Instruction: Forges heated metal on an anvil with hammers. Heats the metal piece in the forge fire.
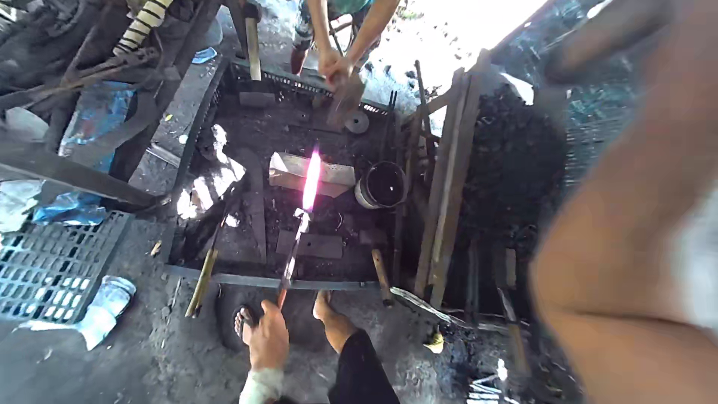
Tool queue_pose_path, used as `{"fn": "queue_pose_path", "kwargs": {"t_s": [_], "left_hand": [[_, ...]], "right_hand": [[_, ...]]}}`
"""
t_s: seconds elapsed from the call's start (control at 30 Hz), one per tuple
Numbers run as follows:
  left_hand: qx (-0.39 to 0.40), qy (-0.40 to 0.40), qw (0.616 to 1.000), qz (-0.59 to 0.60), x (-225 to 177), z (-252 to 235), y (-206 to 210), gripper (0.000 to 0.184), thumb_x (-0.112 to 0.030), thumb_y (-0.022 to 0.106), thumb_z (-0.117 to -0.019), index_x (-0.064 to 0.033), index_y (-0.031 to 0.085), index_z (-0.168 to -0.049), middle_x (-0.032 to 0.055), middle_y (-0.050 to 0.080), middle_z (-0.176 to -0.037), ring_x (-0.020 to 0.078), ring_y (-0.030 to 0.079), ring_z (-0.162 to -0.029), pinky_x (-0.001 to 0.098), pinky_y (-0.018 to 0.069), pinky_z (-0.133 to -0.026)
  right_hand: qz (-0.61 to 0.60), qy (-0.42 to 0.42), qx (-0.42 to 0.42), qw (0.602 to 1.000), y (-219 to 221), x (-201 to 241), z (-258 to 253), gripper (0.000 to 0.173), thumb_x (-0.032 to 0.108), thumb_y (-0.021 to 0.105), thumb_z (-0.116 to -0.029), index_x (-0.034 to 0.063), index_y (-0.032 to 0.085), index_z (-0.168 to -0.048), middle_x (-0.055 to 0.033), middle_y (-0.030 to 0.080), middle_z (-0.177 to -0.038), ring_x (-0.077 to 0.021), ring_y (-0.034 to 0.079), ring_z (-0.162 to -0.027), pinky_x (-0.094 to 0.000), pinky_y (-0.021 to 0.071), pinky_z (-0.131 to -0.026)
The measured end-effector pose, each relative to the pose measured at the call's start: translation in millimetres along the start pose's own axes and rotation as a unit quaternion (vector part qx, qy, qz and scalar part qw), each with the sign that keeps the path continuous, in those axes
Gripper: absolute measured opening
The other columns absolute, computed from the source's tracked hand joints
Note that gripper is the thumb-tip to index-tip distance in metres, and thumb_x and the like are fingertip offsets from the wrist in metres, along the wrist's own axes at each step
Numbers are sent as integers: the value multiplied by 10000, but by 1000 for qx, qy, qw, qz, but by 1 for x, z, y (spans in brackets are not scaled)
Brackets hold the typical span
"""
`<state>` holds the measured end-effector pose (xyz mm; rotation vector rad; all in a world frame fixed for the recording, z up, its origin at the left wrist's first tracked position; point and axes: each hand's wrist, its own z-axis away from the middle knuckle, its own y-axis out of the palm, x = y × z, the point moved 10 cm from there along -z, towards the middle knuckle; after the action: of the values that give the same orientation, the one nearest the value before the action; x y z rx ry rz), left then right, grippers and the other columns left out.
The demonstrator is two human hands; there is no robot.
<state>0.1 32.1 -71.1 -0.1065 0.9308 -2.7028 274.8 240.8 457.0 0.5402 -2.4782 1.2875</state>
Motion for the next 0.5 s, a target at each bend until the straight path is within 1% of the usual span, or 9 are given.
{"fn": "queue_pose_path", "kwargs": {"t_s": [0.03,0.07,0.1,0.17,0.23,0.27,0.3,0.4,0.5], "left_hand": [[2,-10,1000,3,-1,-3,1,523,-183,542,-1028,-26,388,-1503,259,702,-1148,424,733,-992,552,609,-817],[9,-25,1000,4,0,-7,7,529,-185,550,-1022,-34,386,-1501,252,713,-1118,428,739,-966,553,614,-798],[11,-37,999,3,2,-10,13,532,-187,559,-1013,-46,389,-1497,239,721,-1084,424,742,-943,548,616,-779],[-20,-31,999,1,1,-12,11,487,-190,571,-1010,-54,429,-1455,219,727,-1004,410,747,-886,535,615,-732],[-31,-18,999,-14,3,3,-1,467,-177,589,-1004,-47,437,-1426,213,725,-1009,403,746,-902,533,614,-744],[-39,-11,999,-7,1,5,-14,474,-166,585,-1000,-44,437,-1434,220,726,-1032,416,741,-929,552,610,-770],[-34,-6,999,-1,4,10,-19,479,-165,557,-1011,-47,425,-1456,228,725,-1065,429,734,-967,569,604,-801],[-13,14,999,32,11,16,-24,464,-193,427,-1080,-38,362,-1512,252,699,-1175,437,715,-1057,590,588,-868],[-18,35,999,33,16,12,-23,447,-165,416,-1076,-13,356,-1492,249,687,-1192,412,715,-1078,567,588,-877]], "right_hand": [[-53,-9,-31,998,50,-48,24,268,78,562,-998,-165,522,-1104,-108,608,-875,-72,626,-743,-217,555,-656],[-74,82,-38,993,117,-97,71,463,173,633,-998,-139,454,-1288,-140,619,-957,-131,645,-760,-303,581,-668],[-80,191,-18,978,192,-142,129,560,202,692,-958,-79,434,-1368,-151,644,-965,-177,661,-736,-365,594,-640],[-122,372,100,915,324,-218,229,513,169,719,-916,9,503,-1352,-126,657,-908,-192,655,-672,-391,583,-601],[-200,503,254,802,364,-237,262,356,144,662,-952,40,526,-1264,-84,609,-782,-168,613,-580,-330,558,-536],[-224,515,277,780,343,-226,234,332,139,657,-948,29,533,-1235,-88,608,-749,-179,612,-553,-337,561,-516],[-225,503,280,786,301,-208,207,352,165,667,-942,34,537,-1242,-87,614,-749,-184,609,-552,-350,560,-523],[-157,400,242,870,137,-148,136,493,256,709,-923,112,528,-1359,-94,667,-884,-199,646,-622,-393,589,-573],[-19,269,176,947,-4,-88,52,560,240,750,-909,60,500,-1377,-146,676,-983,-247,700,-691,-465,634,-621]]}}
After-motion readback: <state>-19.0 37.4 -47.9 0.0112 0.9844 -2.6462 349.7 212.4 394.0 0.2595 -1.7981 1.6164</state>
